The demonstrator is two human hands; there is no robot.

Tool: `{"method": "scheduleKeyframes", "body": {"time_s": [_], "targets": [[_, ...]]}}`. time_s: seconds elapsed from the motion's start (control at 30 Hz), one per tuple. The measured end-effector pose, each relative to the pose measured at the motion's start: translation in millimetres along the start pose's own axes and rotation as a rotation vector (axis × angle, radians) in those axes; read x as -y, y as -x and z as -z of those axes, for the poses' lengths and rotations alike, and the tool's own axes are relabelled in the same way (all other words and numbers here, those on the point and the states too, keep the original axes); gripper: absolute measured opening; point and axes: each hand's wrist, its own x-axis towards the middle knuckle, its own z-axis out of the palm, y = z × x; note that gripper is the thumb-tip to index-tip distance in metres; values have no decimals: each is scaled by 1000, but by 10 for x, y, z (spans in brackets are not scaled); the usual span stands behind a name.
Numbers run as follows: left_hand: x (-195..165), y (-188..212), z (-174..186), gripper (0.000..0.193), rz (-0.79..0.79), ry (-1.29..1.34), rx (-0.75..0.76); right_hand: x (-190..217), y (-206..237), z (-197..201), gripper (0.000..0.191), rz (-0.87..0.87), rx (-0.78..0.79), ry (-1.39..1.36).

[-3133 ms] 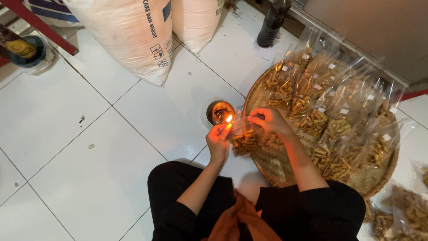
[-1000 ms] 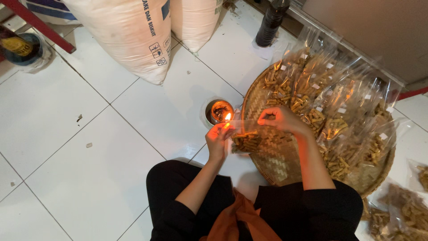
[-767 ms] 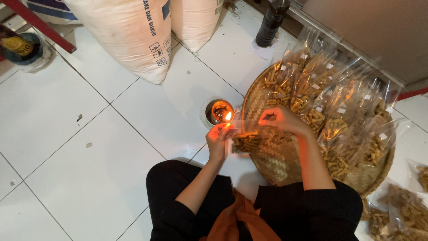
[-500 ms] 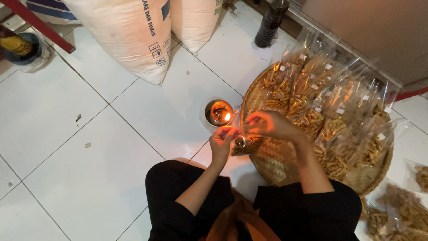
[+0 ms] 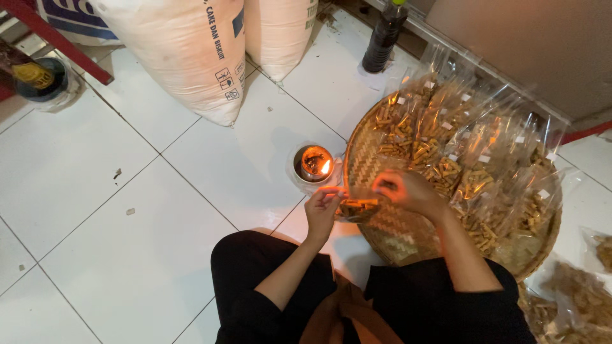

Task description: The person sits on the floor and heat-seals clear plastic bags filled with snack sticks over the flame of a small oil lamp, pressing and running the bag opening between fingers to melt it closed, then sets the sealed bag on a woven tray with other finished bags.

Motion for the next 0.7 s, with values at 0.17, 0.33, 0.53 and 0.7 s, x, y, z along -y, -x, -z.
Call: {"method": "scheduleKeyframes", "body": {"time_s": [0.17, 0.33, 0.53, 0.7], "targets": [[-89, -1, -9, 26, 97, -23, 58, -721, 1005, 23, 29, -36, -218, -215], [26, -47, 71, 27, 163, -53, 67, -1491, 2653, 470, 32, -740, -892, -186], [219, -58, 117, 25, 167, -41, 110, -1565, 3270, 560, 39, -1339, -1135, -364], [212, -69, 147, 23, 175, -47, 117, -1591, 3048, 537, 48, -1455, -1193, -420]]}}
